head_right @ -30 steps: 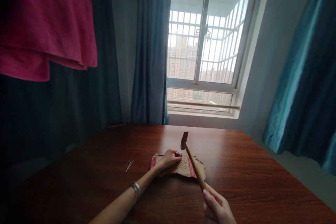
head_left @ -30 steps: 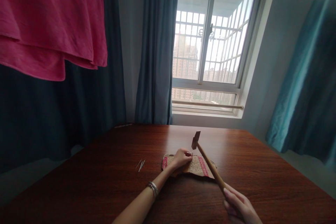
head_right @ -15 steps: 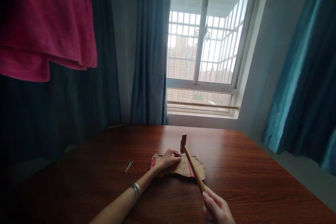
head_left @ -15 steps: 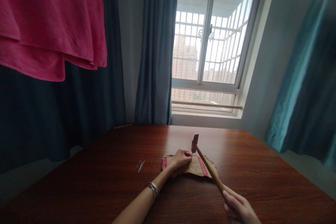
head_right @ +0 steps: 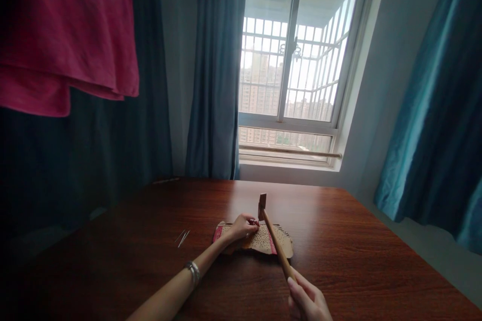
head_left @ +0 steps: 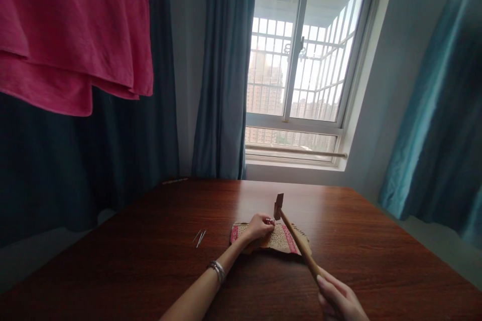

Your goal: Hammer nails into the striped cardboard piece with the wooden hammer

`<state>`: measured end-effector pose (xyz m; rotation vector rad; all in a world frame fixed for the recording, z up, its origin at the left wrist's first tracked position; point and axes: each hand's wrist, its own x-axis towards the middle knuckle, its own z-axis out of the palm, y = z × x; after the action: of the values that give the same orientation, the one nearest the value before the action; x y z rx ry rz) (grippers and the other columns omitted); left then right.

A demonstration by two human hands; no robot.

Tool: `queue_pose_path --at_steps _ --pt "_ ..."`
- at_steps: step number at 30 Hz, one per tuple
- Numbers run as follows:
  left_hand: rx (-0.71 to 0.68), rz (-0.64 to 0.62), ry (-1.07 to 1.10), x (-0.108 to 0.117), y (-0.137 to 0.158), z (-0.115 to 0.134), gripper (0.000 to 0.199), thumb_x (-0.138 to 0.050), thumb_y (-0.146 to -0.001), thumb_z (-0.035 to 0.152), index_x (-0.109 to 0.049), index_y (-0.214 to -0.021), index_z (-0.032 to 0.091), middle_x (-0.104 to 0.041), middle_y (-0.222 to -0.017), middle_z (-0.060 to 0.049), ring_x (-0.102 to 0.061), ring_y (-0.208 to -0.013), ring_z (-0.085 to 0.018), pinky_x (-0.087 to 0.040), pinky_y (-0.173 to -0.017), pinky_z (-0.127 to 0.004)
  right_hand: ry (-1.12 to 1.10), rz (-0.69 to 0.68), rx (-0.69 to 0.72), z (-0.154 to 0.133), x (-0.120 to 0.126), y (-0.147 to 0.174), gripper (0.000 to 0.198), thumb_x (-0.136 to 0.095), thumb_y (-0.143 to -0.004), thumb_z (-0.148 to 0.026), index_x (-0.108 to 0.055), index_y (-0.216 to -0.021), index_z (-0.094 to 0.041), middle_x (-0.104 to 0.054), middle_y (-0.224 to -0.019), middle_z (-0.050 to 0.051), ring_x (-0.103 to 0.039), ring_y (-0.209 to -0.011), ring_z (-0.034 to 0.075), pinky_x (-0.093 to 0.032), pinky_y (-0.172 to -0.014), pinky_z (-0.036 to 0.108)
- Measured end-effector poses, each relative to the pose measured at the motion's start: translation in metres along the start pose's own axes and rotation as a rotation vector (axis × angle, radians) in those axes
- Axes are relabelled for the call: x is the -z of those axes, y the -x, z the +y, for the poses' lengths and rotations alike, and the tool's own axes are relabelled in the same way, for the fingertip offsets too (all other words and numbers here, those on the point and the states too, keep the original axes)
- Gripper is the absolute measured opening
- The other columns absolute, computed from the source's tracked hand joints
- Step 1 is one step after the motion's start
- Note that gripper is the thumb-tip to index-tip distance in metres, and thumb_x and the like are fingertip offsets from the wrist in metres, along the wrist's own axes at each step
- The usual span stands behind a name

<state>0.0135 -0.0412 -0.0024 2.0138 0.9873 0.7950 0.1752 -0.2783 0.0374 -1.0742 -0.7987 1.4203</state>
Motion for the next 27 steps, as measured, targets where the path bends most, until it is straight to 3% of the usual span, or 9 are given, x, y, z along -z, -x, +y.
queue_pose_path --at_steps 7,14,27 --pt "0.004 0.000 0.006 0.000 0.000 -0.001 0.024 -0.054 -0.062 0.025 -0.067 -0.072 0.008 -0.062 -0.065 -0.002 -0.050 -0.059 -0.012 -0.031 -0.051 -0.020 -0.032 -0.022 -0.007 0.004 -0.002 -0.005 0.065 -0.065 -0.065 -0.051 -0.050 -0.115 -0.013 -0.024 -0.042 -0.013 -0.009 -0.032 -0.002 -0.005 -0.030 0.010" --pt "0.069 -0.028 0.017 0.005 0.008 0.020 0.026 -0.055 -0.061 0.028 -0.068 -0.071 0.007 -0.060 -0.062 -0.001 -0.050 -0.060 -0.013 -0.033 -0.055 -0.021 -0.014 -0.031 -0.031 -0.005 -0.004 -0.005 0.066 -0.061 -0.069 -0.050 -0.043 -0.122 -0.015 -0.028 -0.041 -0.013 -0.013 -0.028 -0.002 -0.005 -0.028 0.011" --pt "0.061 -0.031 0.026 0.009 0.012 0.030 0.025 -0.057 -0.061 0.027 -0.067 -0.071 0.007 -0.061 -0.064 -0.002 -0.051 -0.062 -0.014 -0.034 -0.056 -0.021 -0.025 -0.038 -0.011 -0.006 -0.003 -0.003 0.061 -0.061 -0.070 -0.049 -0.046 -0.118 -0.015 -0.030 -0.041 -0.012 -0.014 -0.028 -0.003 -0.007 -0.029 0.010"
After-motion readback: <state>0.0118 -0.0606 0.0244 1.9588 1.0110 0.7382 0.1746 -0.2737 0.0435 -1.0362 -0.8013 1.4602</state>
